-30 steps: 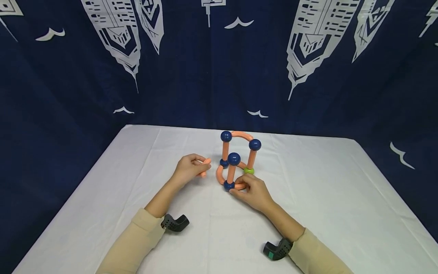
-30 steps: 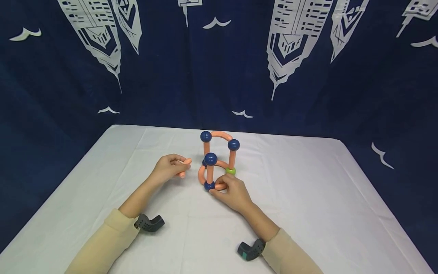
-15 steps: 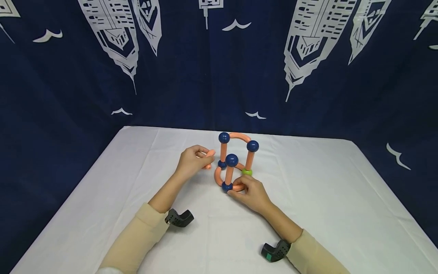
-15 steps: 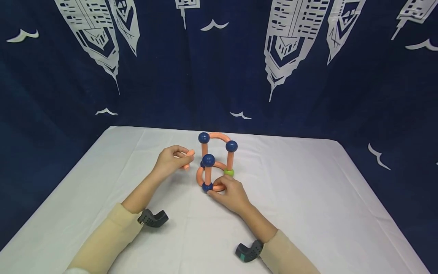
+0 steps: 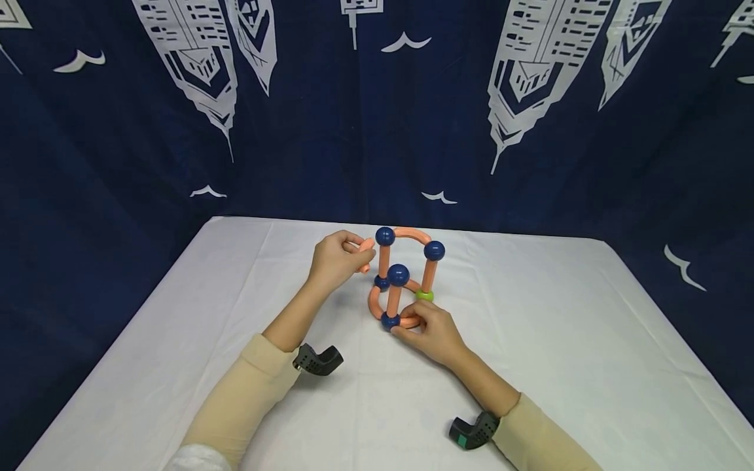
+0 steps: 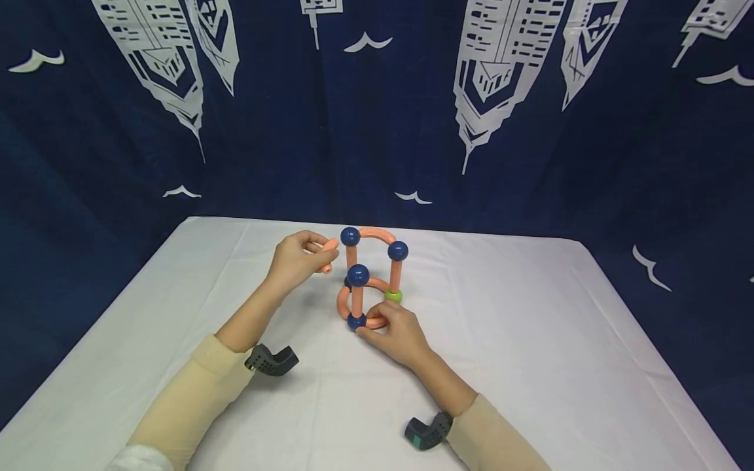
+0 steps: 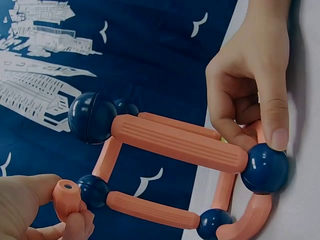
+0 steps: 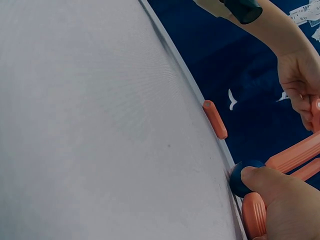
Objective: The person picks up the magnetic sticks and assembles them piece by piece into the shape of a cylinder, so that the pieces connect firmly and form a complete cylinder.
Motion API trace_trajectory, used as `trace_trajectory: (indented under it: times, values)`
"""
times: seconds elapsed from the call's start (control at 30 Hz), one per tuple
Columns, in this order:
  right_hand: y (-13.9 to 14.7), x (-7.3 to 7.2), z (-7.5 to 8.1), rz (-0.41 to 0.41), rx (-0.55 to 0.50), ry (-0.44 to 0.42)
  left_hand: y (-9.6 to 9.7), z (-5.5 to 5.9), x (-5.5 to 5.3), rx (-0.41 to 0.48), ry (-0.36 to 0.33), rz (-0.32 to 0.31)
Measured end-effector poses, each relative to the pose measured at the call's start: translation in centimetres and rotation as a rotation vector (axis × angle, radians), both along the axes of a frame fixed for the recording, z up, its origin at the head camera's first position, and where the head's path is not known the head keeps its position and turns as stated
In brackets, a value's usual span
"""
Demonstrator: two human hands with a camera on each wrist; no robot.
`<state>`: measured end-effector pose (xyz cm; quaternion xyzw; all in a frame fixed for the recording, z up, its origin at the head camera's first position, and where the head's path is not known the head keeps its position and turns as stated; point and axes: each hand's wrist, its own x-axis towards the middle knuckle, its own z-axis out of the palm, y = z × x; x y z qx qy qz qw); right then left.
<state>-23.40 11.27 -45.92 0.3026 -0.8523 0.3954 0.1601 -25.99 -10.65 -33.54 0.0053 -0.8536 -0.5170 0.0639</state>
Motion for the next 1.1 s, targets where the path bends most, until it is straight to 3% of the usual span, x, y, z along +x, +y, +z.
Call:
trace_trajectory:
  times: [0.5, 1.1]
  values:
    - [0.0, -0.1, 0.0, 0.005, -0.006, 0.016, 1.0, 0.1, -0.2, -0.020, 0.058, 0.044]
    - [0.0, -0.1, 0.0, 0.001, -0.001, 0.007, 3.2, -1.2, 0.3, 0.029, 0.195, 0.191]
